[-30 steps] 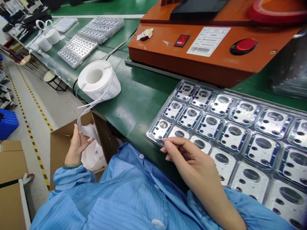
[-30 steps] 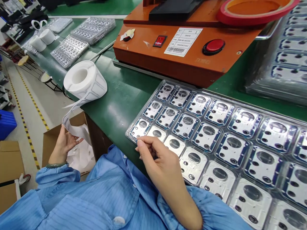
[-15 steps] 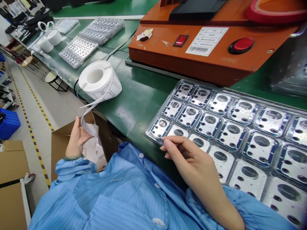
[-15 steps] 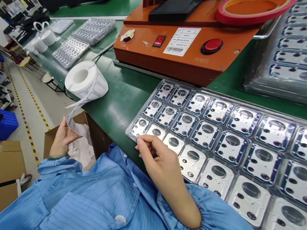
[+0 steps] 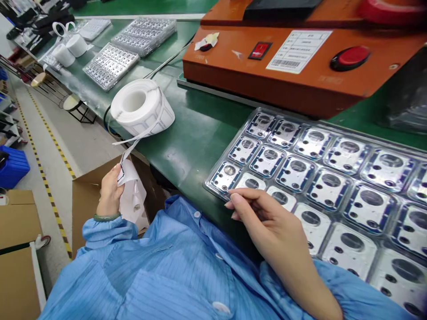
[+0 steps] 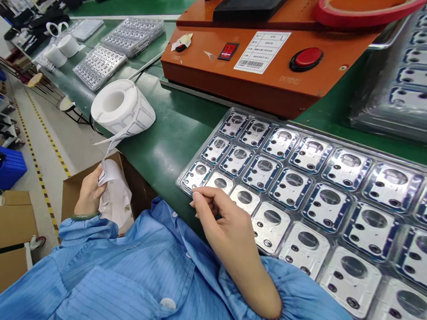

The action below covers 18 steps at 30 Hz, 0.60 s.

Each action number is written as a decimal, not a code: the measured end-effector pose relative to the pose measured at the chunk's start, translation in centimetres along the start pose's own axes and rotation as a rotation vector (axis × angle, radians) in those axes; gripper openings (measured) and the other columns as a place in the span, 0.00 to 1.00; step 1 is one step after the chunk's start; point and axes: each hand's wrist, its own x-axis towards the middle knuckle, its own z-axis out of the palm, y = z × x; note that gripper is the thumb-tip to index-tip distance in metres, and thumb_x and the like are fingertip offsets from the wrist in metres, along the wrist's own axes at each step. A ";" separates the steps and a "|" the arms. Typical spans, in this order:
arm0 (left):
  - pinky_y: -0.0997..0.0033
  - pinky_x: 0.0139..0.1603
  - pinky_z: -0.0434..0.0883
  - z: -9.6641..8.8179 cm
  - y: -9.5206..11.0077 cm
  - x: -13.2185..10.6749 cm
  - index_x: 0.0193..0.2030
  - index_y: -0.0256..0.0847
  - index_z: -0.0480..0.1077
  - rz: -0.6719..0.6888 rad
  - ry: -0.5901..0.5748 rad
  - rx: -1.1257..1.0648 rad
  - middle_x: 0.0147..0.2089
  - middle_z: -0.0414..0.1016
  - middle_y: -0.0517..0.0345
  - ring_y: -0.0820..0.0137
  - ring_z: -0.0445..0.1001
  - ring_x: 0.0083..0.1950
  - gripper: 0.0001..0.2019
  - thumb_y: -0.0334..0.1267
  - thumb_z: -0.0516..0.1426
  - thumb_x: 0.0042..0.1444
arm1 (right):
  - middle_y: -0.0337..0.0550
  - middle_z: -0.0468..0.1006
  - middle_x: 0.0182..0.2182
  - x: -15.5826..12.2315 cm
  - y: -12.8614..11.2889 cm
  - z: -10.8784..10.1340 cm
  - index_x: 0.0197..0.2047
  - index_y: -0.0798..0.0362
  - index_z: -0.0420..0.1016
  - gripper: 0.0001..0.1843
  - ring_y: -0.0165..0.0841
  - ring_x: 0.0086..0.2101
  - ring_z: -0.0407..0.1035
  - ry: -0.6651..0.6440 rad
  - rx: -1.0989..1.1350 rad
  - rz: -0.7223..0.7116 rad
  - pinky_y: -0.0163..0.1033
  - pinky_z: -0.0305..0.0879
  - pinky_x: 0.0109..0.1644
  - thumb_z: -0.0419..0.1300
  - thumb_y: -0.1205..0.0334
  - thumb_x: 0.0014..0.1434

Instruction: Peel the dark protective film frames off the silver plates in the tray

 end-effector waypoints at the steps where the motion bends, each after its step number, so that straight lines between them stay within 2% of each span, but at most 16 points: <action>1: 0.70 0.34 0.74 -0.1 0.0 0.0 0.34 0.39 0.71 0.040 0.032 -0.007 0.29 0.74 0.57 0.68 0.75 0.31 0.12 0.44 0.63 0.48 | 0.39 0.77 0.27 0.0 0.1 0.0 0.36 0.49 0.74 0.14 0.32 0.25 0.72 0.002 0.000 -0.001 0.38 0.67 0.33 0.58 0.48 0.59; 6: 0.73 0.38 0.73 -0.3 -0.4 1.0 0.37 0.36 0.68 0.236 0.169 -0.043 0.34 0.75 0.59 0.75 0.73 0.32 0.15 0.47 0.62 0.50 | 0.37 0.77 0.27 0.0 0.3 0.0 0.37 0.48 0.75 0.12 0.31 0.26 0.72 0.009 -0.011 -0.010 0.38 0.67 0.33 0.58 0.49 0.59; 12: 0.70 0.44 0.72 -0.5 -0.7 1.4 0.38 0.36 0.67 0.433 0.239 0.032 0.36 0.74 0.56 0.73 0.74 0.36 0.18 0.49 0.61 0.50 | 0.38 0.77 0.27 0.1 0.2 0.1 0.37 0.49 0.75 0.12 0.31 0.25 0.72 0.018 -0.018 -0.015 0.38 0.67 0.33 0.59 0.49 0.58; 18: 0.69 0.40 0.71 -0.9 -0.5 0.7 0.37 0.39 0.59 0.625 0.383 0.173 0.30 0.67 0.64 0.75 0.72 0.31 0.18 0.48 0.60 0.51 | 0.39 0.77 0.28 0.0 0.2 0.1 0.38 0.49 0.75 0.12 0.31 0.26 0.72 0.015 -0.006 0.007 0.37 0.68 0.35 0.59 0.50 0.59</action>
